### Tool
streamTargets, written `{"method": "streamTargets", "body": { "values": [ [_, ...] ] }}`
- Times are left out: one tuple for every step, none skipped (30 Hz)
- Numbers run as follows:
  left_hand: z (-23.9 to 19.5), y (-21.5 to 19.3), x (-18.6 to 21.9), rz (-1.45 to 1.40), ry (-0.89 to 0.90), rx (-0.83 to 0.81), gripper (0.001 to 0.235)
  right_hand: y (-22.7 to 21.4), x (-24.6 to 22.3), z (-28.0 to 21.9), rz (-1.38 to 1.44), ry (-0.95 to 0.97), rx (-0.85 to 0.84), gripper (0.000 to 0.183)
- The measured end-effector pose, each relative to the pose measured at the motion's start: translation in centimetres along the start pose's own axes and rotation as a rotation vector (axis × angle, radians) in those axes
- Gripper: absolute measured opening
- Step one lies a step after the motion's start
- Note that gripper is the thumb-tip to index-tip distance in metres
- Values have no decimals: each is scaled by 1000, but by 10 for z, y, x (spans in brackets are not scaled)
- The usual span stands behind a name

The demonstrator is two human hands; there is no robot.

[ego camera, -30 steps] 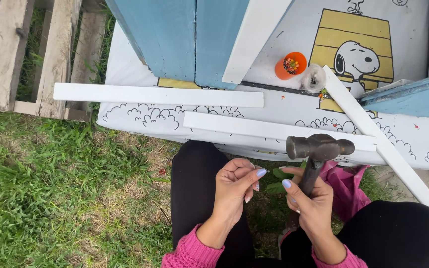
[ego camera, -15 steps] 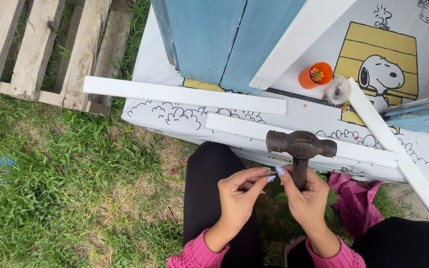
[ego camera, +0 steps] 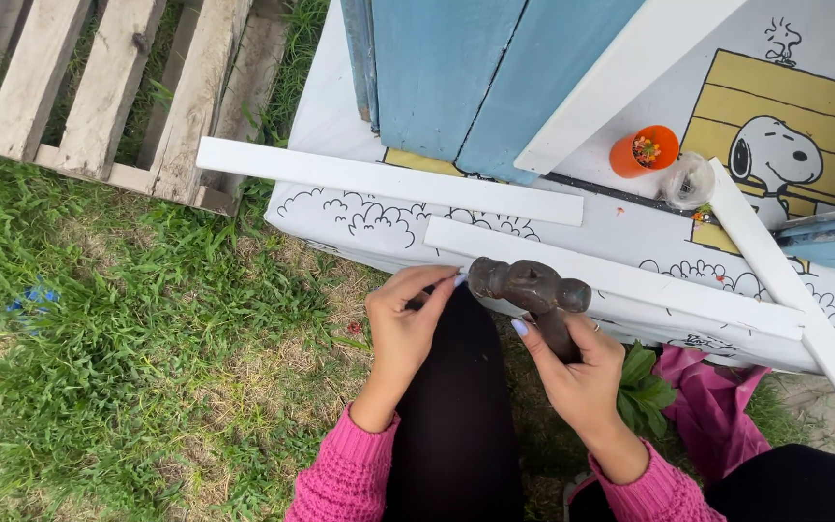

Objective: Attaching white trim to a small wooden structure using a hammer and nails

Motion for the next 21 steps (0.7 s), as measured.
{"method": "streamTargets", "body": {
  "values": [
    [8,-4,-17,-90,-105,35,16,-3,2,-2,22,45,11,19],
    [17,-8,-34,-182,-209,67,15,-6,4,-3,40,91,24,14],
    [25,-6,-43,-184,-209,66,15,-8,8,-4,39,91,25,14],
    [31,-6,-51,-108,-126,64,13,-11,13,-7,19,125,38,14],
    [37,-5,-59,-33,-43,61,12,-13,17,-10,-1,159,50,14],
    [39,-4,-63,-33,-47,58,12,-14,21,-12,-3,163,49,14],
    [42,-3,-67,85,-12,22,10,-16,24,-14,-9,179,55,14],
    [44,-3,-70,204,23,-15,10,-17,28,-16,-14,195,61,13],
    [43,-2,-71,203,18,-20,10,-17,28,-17,-16,201,60,13],
    [44,-1,-72,216,35,-28,10,-17,28,-17,-18,209,59,13],
    [45,1,-73,229,53,-36,11,-18,28,-17,-19,217,59,13],
    [46,1,-71,228,52,-40,11,-18,28,-17,-20,220,61,13],
    [47,1,-70,241,60,-52,11,-18,27,-17,-29,207,57,13],
    [47,1,-68,253,67,-65,11,-18,26,-17,-40,193,52,13],
    [48,0,-67,252,65,-68,11,-18,26,-17,-41,196,53,13],
    [49,-1,-65,278,92,-81,12,-18,25,-18,-38,188,47,14],
    [50,-2,-63,304,120,-95,12,-18,24,-18,-36,179,41,14],
    [51,-3,-58,304,119,-96,12,-18,24,-18,-36,181,41,14],
    [52,-4,-54,334,159,-109,10,-18,24,-19,-37,173,38,14],
    [52,-5,-49,365,200,-123,9,-17,25,-19,-37,164,34,15],
    [53,-7,-46,365,200,-123,9,-17,24,-19,-37,165,34,15]
  ]
}}
Point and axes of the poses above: each hand's wrist, its own z-axis towards the middle knuckle, its own y-axis out of the palm, x = y × z, the point moved 1 cm from there along z, towards the middle knuckle, and after that the axes turned 6 degrees about y, right-handed, at the moved point
